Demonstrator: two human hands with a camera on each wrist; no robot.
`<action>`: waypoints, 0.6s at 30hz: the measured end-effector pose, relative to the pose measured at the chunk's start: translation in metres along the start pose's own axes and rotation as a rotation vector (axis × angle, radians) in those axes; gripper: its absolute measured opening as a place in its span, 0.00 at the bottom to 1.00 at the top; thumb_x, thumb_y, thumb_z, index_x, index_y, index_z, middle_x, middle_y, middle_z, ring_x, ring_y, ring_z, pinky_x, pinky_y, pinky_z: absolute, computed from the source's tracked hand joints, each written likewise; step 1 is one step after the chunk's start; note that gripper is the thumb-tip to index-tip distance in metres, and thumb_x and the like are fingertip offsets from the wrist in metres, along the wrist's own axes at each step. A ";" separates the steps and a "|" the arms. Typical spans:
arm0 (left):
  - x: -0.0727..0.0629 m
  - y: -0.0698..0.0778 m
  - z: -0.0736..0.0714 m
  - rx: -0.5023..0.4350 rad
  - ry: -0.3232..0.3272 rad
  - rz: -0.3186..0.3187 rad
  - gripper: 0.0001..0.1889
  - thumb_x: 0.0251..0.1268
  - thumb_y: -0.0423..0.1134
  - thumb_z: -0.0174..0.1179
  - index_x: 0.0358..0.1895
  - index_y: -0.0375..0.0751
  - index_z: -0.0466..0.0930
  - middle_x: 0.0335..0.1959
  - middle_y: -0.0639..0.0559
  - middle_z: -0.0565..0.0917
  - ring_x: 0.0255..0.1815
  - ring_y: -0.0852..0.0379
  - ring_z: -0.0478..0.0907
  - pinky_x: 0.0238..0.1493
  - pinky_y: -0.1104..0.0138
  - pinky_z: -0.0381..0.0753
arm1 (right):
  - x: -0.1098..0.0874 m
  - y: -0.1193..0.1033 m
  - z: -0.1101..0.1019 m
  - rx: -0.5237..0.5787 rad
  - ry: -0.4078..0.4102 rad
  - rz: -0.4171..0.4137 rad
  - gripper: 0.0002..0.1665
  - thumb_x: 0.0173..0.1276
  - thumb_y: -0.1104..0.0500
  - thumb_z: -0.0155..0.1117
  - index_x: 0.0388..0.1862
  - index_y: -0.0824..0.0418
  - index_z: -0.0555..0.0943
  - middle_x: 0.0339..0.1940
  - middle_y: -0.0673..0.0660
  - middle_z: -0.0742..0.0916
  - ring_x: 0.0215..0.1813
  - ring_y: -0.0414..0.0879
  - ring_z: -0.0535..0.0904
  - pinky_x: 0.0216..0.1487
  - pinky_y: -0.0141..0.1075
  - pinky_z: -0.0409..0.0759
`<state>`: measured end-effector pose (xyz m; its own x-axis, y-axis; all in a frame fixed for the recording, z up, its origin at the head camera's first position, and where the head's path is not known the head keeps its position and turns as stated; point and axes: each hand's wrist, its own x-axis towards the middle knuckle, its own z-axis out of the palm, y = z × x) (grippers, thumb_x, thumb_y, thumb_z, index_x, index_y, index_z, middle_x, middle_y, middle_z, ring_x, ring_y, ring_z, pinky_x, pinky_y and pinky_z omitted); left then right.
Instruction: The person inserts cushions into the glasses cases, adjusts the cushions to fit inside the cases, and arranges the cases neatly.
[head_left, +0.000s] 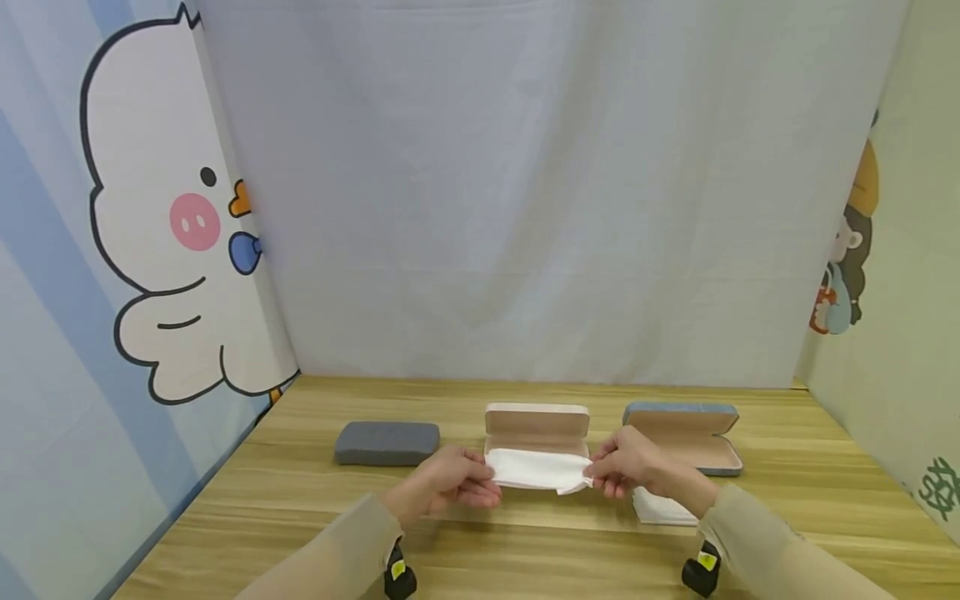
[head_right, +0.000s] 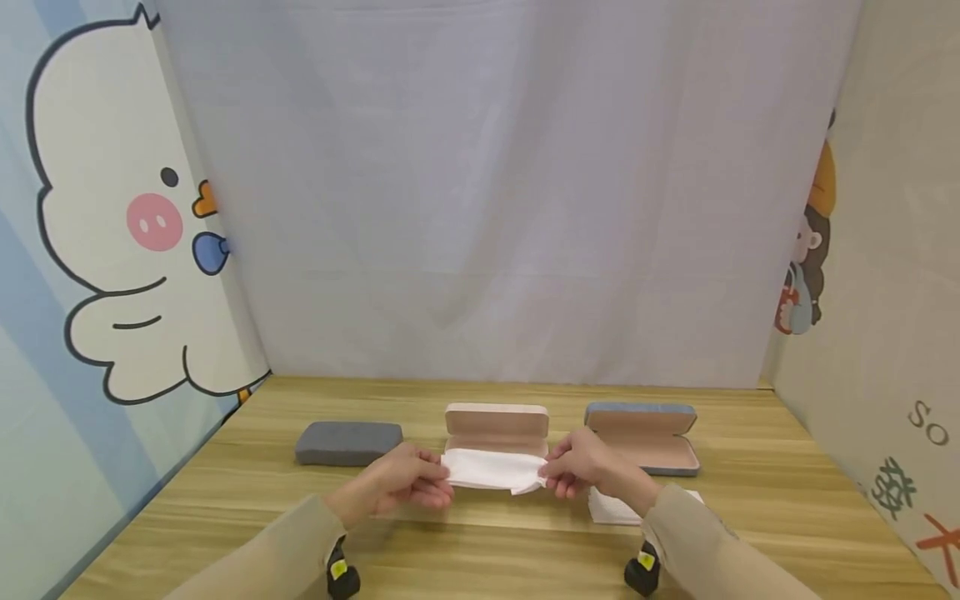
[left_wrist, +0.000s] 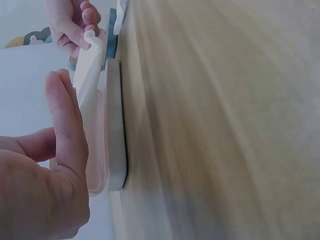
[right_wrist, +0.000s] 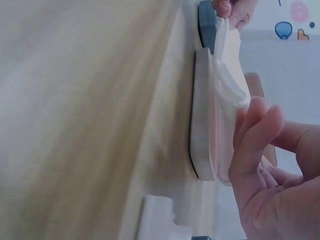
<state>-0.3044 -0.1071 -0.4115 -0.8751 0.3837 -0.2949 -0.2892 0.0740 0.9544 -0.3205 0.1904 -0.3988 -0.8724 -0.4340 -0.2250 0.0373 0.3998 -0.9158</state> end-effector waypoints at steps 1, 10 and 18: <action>0.001 0.002 -0.001 0.003 0.004 0.004 0.01 0.69 0.28 0.52 0.39 0.33 0.70 0.20 0.48 0.85 0.21 0.59 0.84 0.26 0.72 0.86 | 0.002 -0.001 -0.002 0.003 0.002 0.004 0.07 0.63 0.66 0.65 0.31 0.71 0.79 0.17 0.52 0.84 0.15 0.35 0.75 0.17 0.24 0.76; 0.018 0.008 -0.008 0.016 0.021 0.043 0.04 0.70 0.28 0.52 0.41 0.29 0.72 0.21 0.47 0.85 0.22 0.59 0.85 0.26 0.72 0.86 | 0.024 -0.001 -0.013 0.052 0.021 0.048 0.09 0.64 0.65 0.64 0.38 0.73 0.80 0.17 0.50 0.84 0.15 0.33 0.73 0.16 0.22 0.73; 0.031 0.004 -0.012 0.001 0.054 0.037 0.07 0.69 0.27 0.52 0.45 0.25 0.72 0.21 0.46 0.85 0.21 0.59 0.84 0.27 0.71 0.86 | 0.035 0.006 -0.010 0.083 0.051 0.059 0.07 0.64 0.66 0.64 0.35 0.72 0.80 0.18 0.51 0.84 0.16 0.33 0.75 0.17 0.21 0.73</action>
<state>-0.3376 -0.1056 -0.4178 -0.9048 0.3358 -0.2617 -0.2559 0.0621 0.9647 -0.3561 0.1859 -0.4088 -0.8912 -0.3690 -0.2639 0.1275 0.3544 -0.9264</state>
